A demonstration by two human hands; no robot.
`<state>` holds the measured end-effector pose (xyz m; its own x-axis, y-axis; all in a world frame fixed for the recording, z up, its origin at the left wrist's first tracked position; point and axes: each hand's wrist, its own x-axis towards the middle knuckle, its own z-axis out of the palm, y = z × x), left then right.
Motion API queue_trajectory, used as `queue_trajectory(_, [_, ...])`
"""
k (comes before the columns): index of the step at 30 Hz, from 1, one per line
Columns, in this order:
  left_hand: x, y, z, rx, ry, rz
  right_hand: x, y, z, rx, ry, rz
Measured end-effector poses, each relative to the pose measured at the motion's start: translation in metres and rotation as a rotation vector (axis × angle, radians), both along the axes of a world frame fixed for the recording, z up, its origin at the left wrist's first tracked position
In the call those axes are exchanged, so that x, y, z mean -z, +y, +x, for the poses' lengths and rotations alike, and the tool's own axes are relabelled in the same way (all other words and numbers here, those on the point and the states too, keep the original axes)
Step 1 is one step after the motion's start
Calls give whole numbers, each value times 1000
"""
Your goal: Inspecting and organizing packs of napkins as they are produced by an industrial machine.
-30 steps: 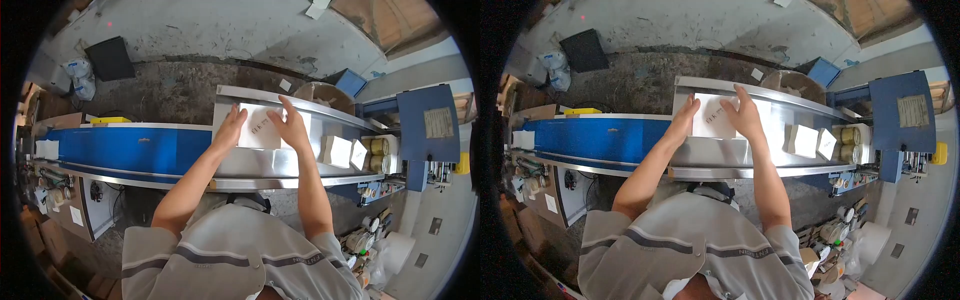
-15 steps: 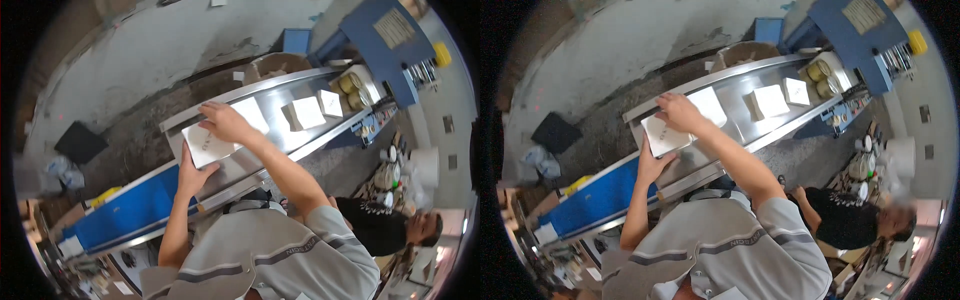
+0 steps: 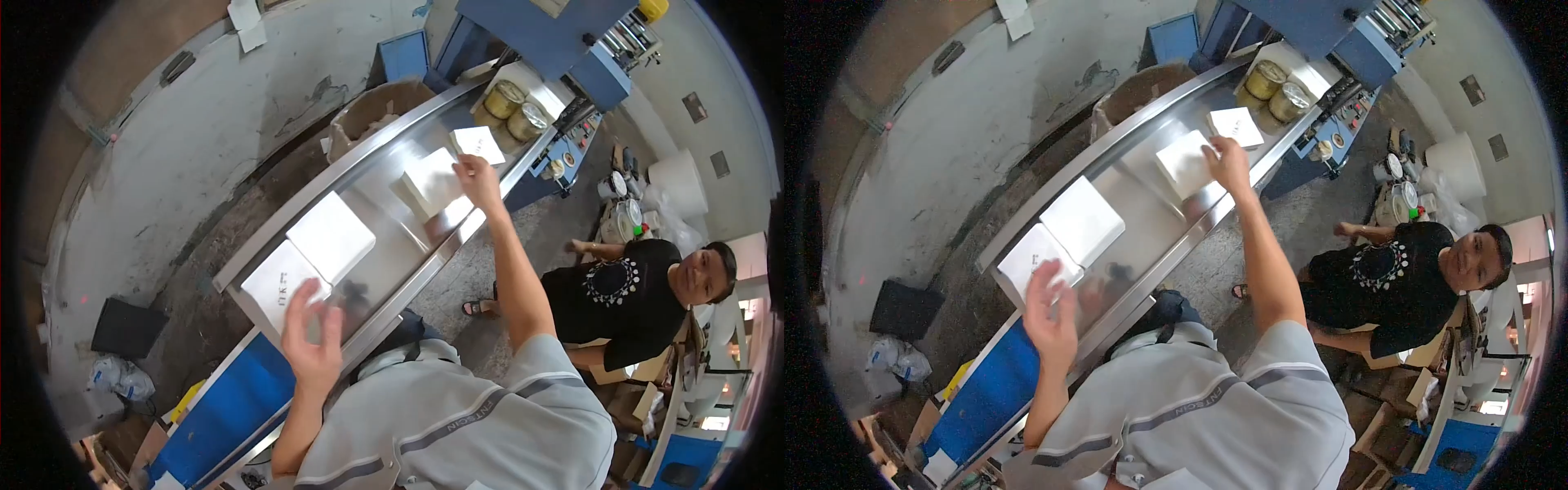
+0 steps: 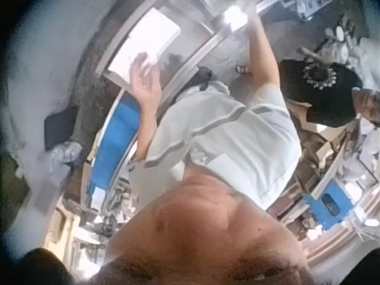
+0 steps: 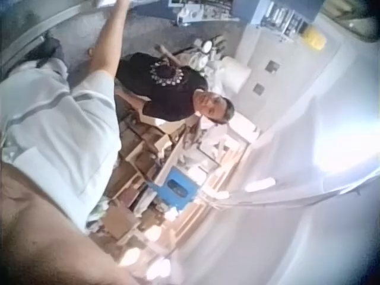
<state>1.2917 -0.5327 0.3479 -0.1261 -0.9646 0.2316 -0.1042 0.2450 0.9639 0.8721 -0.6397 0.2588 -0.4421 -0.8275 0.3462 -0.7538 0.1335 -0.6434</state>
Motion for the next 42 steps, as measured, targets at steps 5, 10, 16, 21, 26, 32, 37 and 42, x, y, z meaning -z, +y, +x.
queue_trajectory(5, [10,-6,-59,197,166,301,-4,-26,-84,80,178,98])
queue_trajectory(10, [20,-23,-105,281,61,377,-6,-63,-120,-74,209,240])
queue_trajectory(16, [57,-43,-140,266,131,555,-19,-33,-45,-281,115,574])
queue_trajectory(21, [105,-76,-185,259,51,690,-19,-25,-36,-287,-107,614])
queue_trajectory(26, [110,-102,-224,170,-105,573,-11,-1,-43,-203,-180,543])
queue_trajectory(32, [114,-113,-246,115,-295,437,-32,15,-29,-128,-134,608])
queue_trajectory(37, [118,-119,-248,57,-328,486,-41,26,-17,-428,152,302])
queue_trajectory(42, [120,-112,-254,88,-286,464,-24,21,-26,-612,349,236])
